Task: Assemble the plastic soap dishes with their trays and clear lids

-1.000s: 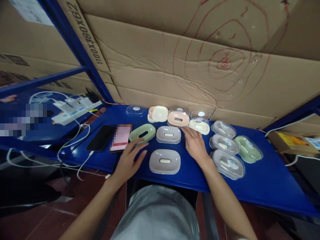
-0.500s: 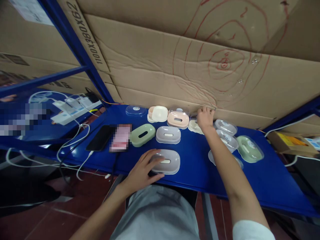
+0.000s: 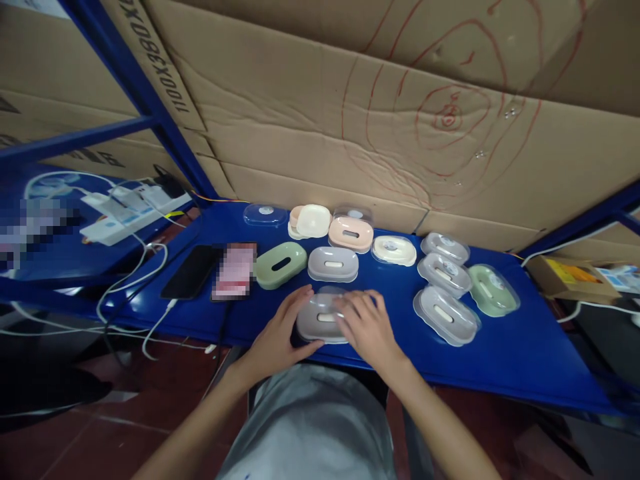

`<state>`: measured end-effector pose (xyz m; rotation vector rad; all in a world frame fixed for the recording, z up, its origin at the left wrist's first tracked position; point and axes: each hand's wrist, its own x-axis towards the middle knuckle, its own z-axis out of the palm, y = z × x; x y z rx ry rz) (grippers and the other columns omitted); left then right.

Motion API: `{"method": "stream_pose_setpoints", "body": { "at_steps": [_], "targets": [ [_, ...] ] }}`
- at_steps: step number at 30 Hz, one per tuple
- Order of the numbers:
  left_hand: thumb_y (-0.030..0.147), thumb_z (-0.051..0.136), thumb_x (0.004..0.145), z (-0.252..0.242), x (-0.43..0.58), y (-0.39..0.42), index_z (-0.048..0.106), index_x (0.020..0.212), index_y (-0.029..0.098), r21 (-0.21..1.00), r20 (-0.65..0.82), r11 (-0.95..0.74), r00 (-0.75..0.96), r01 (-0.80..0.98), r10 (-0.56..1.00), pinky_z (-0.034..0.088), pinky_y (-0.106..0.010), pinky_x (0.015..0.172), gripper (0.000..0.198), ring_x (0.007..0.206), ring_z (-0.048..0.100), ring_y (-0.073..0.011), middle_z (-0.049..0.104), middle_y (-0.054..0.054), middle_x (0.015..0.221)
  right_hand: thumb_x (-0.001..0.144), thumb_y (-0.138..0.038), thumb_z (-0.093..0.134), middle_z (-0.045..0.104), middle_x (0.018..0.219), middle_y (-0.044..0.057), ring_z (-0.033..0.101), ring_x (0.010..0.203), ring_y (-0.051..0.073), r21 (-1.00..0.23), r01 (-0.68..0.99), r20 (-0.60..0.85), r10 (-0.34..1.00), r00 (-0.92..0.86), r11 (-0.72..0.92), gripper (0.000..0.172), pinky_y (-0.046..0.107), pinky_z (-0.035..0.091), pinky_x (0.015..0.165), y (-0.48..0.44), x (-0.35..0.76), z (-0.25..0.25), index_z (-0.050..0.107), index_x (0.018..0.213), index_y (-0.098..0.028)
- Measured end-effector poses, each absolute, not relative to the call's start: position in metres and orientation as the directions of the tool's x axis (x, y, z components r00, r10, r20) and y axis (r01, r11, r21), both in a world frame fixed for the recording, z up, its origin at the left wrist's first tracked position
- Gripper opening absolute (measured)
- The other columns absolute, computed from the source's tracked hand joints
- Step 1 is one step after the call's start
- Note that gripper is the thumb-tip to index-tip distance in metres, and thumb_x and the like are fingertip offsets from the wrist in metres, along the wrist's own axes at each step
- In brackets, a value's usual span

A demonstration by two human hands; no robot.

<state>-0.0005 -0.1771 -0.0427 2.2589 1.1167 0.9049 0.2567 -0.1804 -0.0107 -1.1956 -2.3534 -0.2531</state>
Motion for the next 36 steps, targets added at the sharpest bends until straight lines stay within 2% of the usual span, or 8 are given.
{"method": "stream_pose_setpoints", "body": {
  "at_steps": [3,6,9,17,23,27,32,36],
  "targets": [
    [0.044,0.083,0.091,-0.044,-0.001,-0.176,0.027,0.168,0.035,0.662,0.324,-0.548,0.465,0.511,0.824,0.049,-0.052,0.123,0.095,0.155,0.044,-0.0343,0.038,-0.014,0.17,0.105,-0.044,0.063,0.066,0.145,0.013,0.059,0.138,0.027,-0.191,0.728,0.397,0.73,-0.556,0.658,0.053,0.055,0.036,0.123,-0.191,0.261,-0.016,0.054,0.154,-0.026],
    [0.045,0.08,0.094,-0.045,-0.001,-0.175,0.032,0.166,0.036,0.676,0.298,-0.532,0.471,0.511,0.83,0.048,-0.05,0.124,0.087,0.154,0.046,-0.0319,0.041,-0.012,0.169,0.108,-0.037,0.059,0.064,0.149,0.01,0.057,0.143,0.024,-0.255,0.691,0.376,0.728,-0.574,0.677,0.05,0.056,0.036,0.126,-0.194,0.269,-0.014,0.053,0.156,-0.031],
    [0.046,0.08,0.094,-0.046,-0.002,-0.174,0.032,0.166,0.037,0.683,0.292,-0.529,0.476,0.503,0.829,0.047,-0.049,0.124,0.088,0.155,0.046,-0.0304,0.041,-0.011,0.169,0.108,-0.029,0.057,0.065,0.149,0.01,0.055,0.146,0.024,-0.231,0.662,0.365,0.694,-0.62,0.713,0.046,0.058,0.035,0.128,-0.197,0.269,-0.01,0.057,0.154,-0.031],
    [0.045,0.085,0.089,-0.052,-0.005,-0.17,0.035,0.166,0.039,0.706,0.286,-0.515,0.469,0.486,0.836,0.048,-0.051,0.124,0.092,0.153,0.049,-0.0315,0.044,-0.011,0.167,0.105,-0.017,0.058,0.063,0.154,0.006,0.049,0.152,0.026,-0.122,0.616,0.315,0.619,-0.72,0.778,0.053,0.067,0.027,0.13,-0.193,0.257,-0.013,0.055,0.156,-0.035],
    [0.038,0.083,0.092,-0.053,-0.003,-0.169,0.035,0.165,0.042,0.72,0.289,-0.504,0.454,0.477,0.843,0.046,-0.05,0.125,0.088,0.154,0.048,-0.0303,0.043,-0.008,0.167,0.104,-0.031,0.065,0.046,0.167,0.013,0.036,0.16,0.032,-0.154,0.658,0.357,0.663,-0.659,0.737,0.051,0.062,0.04,0.126,-0.184,0.266,-0.017,0.058,0.154,-0.031],
    [0.04,0.083,0.092,-0.053,-0.004,-0.168,0.037,0.164,0.041,0.732,0.283,-0.5,0.462,0.463,0.841,0.044,-0.052,0.126,0.086,0.153,0.048,-0.0299,0.044,-0.009,0.166,0.104,-0.032,0.065,0.045,0.168,0.012,0.034,0.161,0.032,-0.151,0.652,0.347,0.657,-0.669,0.743,0.055,0.062,0.039,0.126,-0.183,0.268,-0.018,0.053,0.158,-0.031],
    [0.037,0.082,0.093,-0.05,-0.005,-0.167,0.04,0.162,0.039,0.738,0.277,-0.507,0.485,0.445,0.829,0.044,-0.052,0.127,0.081,0.152,0.049,-0.0291,0.046,-0.01,0.164,0.102,-0.039,0.068,0.023,0.178,0.011,0.018,0.166,0.033,-0.263,0.689,0.309,0.736,-0.603,0.675,0.065,0.059,0.044,0.124,-0.186,0.27,-0.021,0.045,0.163,-0.034],
    [0.039,0.078,0.097,-0.045,-0.006,-0.17,0.032,0.166,0.036,0.732,0.282,-0.524,0.507,0.435,0.815,0.041,-0.055,0.128,0.083,0.158,0.041,-0.0317,0.039,-0.012,0.171,0.103,-0.039,0.067,0.03,0.176,0.011,0.026,0.164,0.032,-0.238,0.698,0.293,0.735,-0.611,0.675,0.068,0.058,0.044,0.124,-0.187,0.282,0.003,0.042,0.165,-0.034]
  ]
}}
